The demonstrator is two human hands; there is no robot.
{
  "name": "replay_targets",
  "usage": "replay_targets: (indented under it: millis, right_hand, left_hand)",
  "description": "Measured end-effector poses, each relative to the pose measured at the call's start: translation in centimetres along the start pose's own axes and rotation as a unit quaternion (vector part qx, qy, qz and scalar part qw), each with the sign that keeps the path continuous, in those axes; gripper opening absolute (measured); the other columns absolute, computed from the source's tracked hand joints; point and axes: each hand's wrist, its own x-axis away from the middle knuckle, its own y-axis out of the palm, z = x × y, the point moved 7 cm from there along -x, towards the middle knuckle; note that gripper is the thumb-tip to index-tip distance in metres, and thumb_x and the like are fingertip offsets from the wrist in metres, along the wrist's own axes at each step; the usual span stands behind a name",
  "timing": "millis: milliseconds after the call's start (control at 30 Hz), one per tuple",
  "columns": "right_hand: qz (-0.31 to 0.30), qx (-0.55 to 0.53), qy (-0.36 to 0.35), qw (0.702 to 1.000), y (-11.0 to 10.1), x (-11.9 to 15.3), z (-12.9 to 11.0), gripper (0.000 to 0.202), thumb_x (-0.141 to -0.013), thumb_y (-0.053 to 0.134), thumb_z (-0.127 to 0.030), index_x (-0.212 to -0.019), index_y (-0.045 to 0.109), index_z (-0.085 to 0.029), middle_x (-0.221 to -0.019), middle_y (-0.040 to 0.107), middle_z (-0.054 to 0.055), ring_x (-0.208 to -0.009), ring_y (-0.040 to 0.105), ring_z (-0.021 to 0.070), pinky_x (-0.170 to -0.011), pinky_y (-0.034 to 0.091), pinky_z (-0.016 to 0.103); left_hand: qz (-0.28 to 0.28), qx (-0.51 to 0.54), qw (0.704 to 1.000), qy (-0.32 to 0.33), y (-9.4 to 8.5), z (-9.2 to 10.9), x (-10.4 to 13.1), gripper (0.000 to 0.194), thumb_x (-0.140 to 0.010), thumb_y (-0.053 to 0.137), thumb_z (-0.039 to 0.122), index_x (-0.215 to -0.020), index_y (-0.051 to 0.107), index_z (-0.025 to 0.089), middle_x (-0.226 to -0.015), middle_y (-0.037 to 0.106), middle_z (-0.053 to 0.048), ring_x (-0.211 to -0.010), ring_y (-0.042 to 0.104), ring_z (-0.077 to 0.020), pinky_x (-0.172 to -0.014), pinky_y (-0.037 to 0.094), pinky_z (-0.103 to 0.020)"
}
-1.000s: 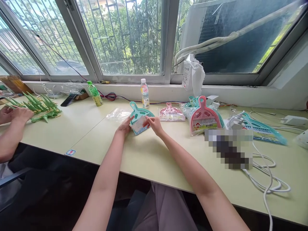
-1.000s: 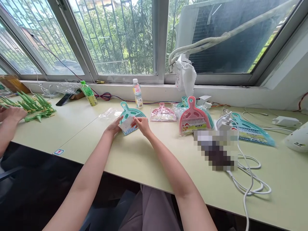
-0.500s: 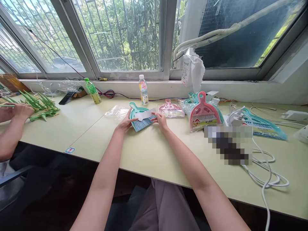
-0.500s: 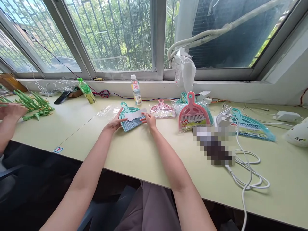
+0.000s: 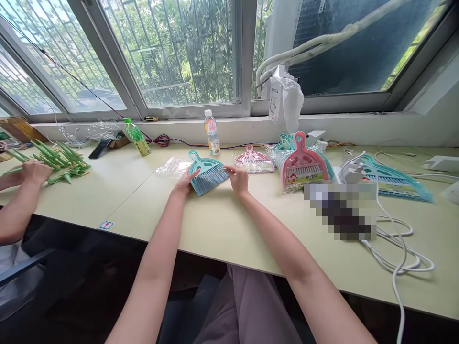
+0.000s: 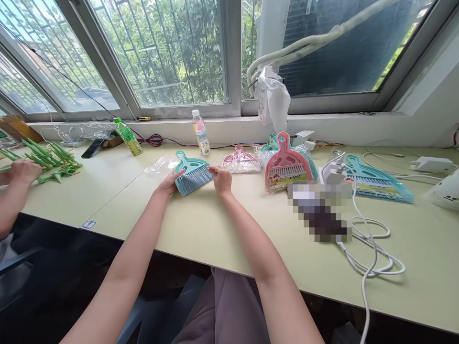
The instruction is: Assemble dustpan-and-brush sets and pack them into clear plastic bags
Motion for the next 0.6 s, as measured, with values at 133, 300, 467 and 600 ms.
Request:
replay_targets:
  millis: [133, 300, 467, 600]
  right_hand:
    - [0.061, 0.028, -0.019, 0.998, -1.0, -0.1, -0.3, 0.025, -0.093, 0.051, -0.033, -0.094, 0.074, -0.023, -0.109, 0.061, 0.009, -0.094, 0.059, 0.02, -0.074, 0.047, 0.027]
    - [0.001, 0.009, -0.02, 1.0, 0.2, -0.3, 0.0, 0.028, -0.095, 0.039, -0.024, -0.1, 0.067, -0.022, -0.1, 0.065, 0.007, -0.088, 0.06, 0.0192, -0.071, 0.046, 0.027]
    - [-0.046, 0.069, -0.04, 0.996, 1.2, 0.2, -0.3, 0.025, -0.094, 0.043, -0.019, -0.097, 0.067, -0.026, -0.088, 0.07, 0.005, -0.084, 0.06, 0.021, -0.07, 0.043, 0.027]
    - [-0.051, 0.095, -0.032, 0.994, 1.2, 0.4, -0.3, 0.022, -0.093, 0.047, -0.019, -0.102, 0.066, -0.025, -0.093, 0.07, 0.008, -0.086, 0.061, 0.024, -0.072, 0.045, 0.031]
  left_hand:
    - [-0.007, -0.018, 1.0, -0.012, 0.1, -0.1, 0.2, 0.069, -0.06, 0.085, 0.031, -0.123, 0.056, 0.022, -0.112, 0.066, -0.009, -0.099, 0.067, -0.0239, -0.089, 0.055, -0.037]
    - [-0.015, -0.028, 0.999, -0.006, 0.3, 0.1, 0.3, 0.067, -0.057, 0.086, 0.034, -0.117, 0.059, 0.021, -0.109, 0.068, -0.011, -0.105, 0.065, -0.0273, -0.092, 0.052, -0.038]
    - [-0.028, -0.039, 0.999, 0.005, 1.1, 0.3, 0.5, 0.068, -0.059, 0.085, 0.036, -0.12, 0.058, 0.02, -0.11, 0.067, -0.011, -0.105, 0.065, -0.0287, -0.093, 0.052, -0.041]
    - [-0.061, -0.058, 0.995, 0.045, 2.5, 1.3, 1.0, 0.079, -0.057, 0.086, 0.028, -0.129, 0.053, 0.026, -0.117, 0.065, -0.009, -0.109, 0.062, -0.0278, -0.094, 0.052, -0.04]
